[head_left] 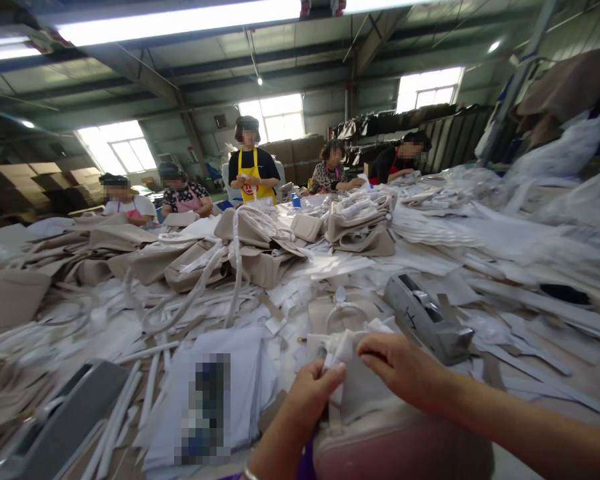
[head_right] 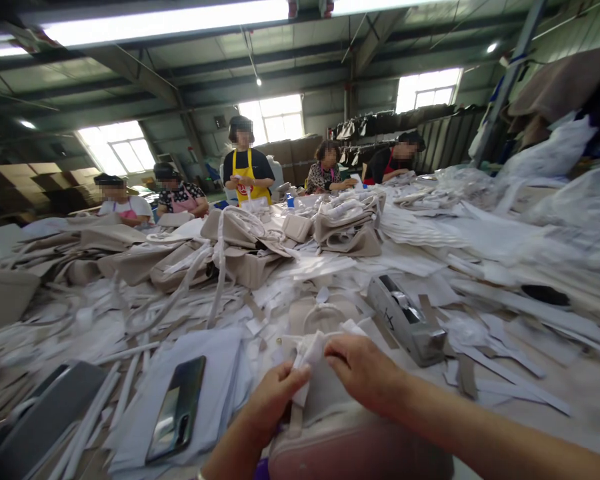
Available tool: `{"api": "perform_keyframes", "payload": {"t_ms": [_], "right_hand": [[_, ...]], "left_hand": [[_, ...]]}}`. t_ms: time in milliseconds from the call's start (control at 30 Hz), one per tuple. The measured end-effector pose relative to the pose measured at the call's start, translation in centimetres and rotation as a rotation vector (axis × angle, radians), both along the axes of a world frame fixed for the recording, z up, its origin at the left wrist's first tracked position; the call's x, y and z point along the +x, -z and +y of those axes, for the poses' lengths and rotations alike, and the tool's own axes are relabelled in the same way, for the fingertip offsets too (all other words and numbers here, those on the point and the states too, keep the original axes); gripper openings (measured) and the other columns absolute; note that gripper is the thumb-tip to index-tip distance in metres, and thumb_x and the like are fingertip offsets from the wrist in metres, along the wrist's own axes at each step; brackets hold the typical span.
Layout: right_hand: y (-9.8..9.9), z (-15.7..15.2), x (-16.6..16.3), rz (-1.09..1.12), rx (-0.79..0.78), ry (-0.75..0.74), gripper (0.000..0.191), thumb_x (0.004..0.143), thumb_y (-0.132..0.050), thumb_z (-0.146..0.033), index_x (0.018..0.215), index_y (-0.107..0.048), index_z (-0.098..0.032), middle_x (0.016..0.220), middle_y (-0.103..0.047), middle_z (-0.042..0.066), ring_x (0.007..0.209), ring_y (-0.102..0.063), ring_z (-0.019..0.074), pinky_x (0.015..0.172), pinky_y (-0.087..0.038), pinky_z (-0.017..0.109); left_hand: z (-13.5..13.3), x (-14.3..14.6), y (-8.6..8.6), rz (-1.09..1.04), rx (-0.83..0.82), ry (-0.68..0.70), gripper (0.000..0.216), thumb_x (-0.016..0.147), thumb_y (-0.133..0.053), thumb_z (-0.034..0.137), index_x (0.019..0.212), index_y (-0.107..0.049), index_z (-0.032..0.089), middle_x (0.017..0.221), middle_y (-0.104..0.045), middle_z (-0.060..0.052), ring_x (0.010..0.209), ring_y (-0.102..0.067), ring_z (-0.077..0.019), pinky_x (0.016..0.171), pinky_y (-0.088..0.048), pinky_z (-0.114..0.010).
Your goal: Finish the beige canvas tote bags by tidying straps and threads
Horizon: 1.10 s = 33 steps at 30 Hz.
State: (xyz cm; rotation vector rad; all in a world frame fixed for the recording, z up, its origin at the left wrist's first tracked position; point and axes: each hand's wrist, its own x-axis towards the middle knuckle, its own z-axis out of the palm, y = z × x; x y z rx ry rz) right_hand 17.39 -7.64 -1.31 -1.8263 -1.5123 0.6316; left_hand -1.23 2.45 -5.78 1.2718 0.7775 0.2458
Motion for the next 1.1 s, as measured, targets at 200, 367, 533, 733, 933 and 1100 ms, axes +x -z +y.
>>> {"api": "perform_keyframes", "payload": {"t_ms": [200, 367, 533, 733, 933, 1100], "right_hand": [[3.0, -2.3, 5.8, -0.012, -0.122, 0.399, 0.058, 0.077, -0.068, -0.038, 0.127, -0.058, -0.010, 0.124, -0.065, 0.021, 0.110, -0.063, 0.0340, 0.098, -0.047, 0.046], [3.9, -2.2, 6.6, 0.494, -0.310, 0.237, 0.052, 0.069, -0.070, -0.029, 0.118, -0.061, -0.016, 0.094, -0.076, 0.009, 0.084, -0.071, 0.0254, 0.072, -0.055, 0.032], [4.3, -1.9, 7.4, 1.021, -0.360, 0.112, 0.032, 0.060, -0.068, -0.028, 0.089, -0.066, -0.015, 0.082, -0.073, 0.007, 0.069, -0.065, 0.0170, 0.062, -0.051, 0.025], [7.6, -2.2, 9.0, 0.691, -0.398, 0.029, 0.050, 0.077, -0.065, -0.065, 0.081, -0.070, -0.016, 0.077, -0.070, 0.006, 0.066, -0.060, 0.0177, 0.059, -0.044, 0.026], [6.1, -1.9, 11.2, 0.150, -0.140, 0.124, 0.048, 0.094, -0.043, -0.058, 0.079, -0.067, -0.019, 0.072, -0.068, 0.004, 0.070, -0.062, 0.0216, 0.064, -0.046, 0.032], [6.1, -0.9, 12.8, -0.078, 0.218, 0.141, 0.026, 0.088, -0.057, -0.032, 0.105, -0.074, -0.020, 0.110, -0.072, 0.010, 0.106, -0.064, 0.0268, 0.098, -0.047, 0.040]], "left_hand": [[-0.5, 0.9, -1.8, 0.559, 0.928, -0.022, 0.020, 0.063, -0.078, 0.034, 0.076, -0.072, 0.019, 0.132, -0.054, -0.014, 0.120, -0.050, -0.0339, 0.104, -0.040, -0.039], [-0.4, 1.1, -2.8, 0.564, 0.990, 0.022, 0.027, 0.071, -0.065, 0.025, 0.097, -0.067, 0.019, 0.097, -0.065, -0.011, 0.094, -0.061, -0.0284, 0.088, -0.046, -0.039], [0.6, 1.2, -2.5, 0.135, 0.118, 0.103, 0.052, 0.081, -0.053, 0.038, 0.129, -0.050, 0.019, 0.089, -0.066, -0.004, 0.071, -0.061, -0.0201, 0.063, -0.049, -0.031], [0.8, 0.9, 0.1, 0.242, 0.255, 0.202, 0.033, 0.085, -0.055, 0.041, 0.096, -0.067, 0.012, 0.080, -0.067, -0.003, 0.071, -0.059, -0.0172, 0.066, -0.046, -0.027], [2.6, 2.1, -2.2, 0.297, 0.635, 0.050, 0.045, 0.086, -0.061, 0.050, 0.110, -0.068, 0.013, 0.094, -0.074, -0.009, 0.087, -0.069, -0.0243, 0.080, -0.053, -0.033], [6.0, 2.8, -0.8, 0.186, 0.932, -0.129, 0.035, 0.092, -0.052, 0.044, 0.103, -0.070, 0.017, 0.102, -0.072, -0.011, 0.095, -0.067, -0.0227, 0.083, -0.053, -0.032]]}}
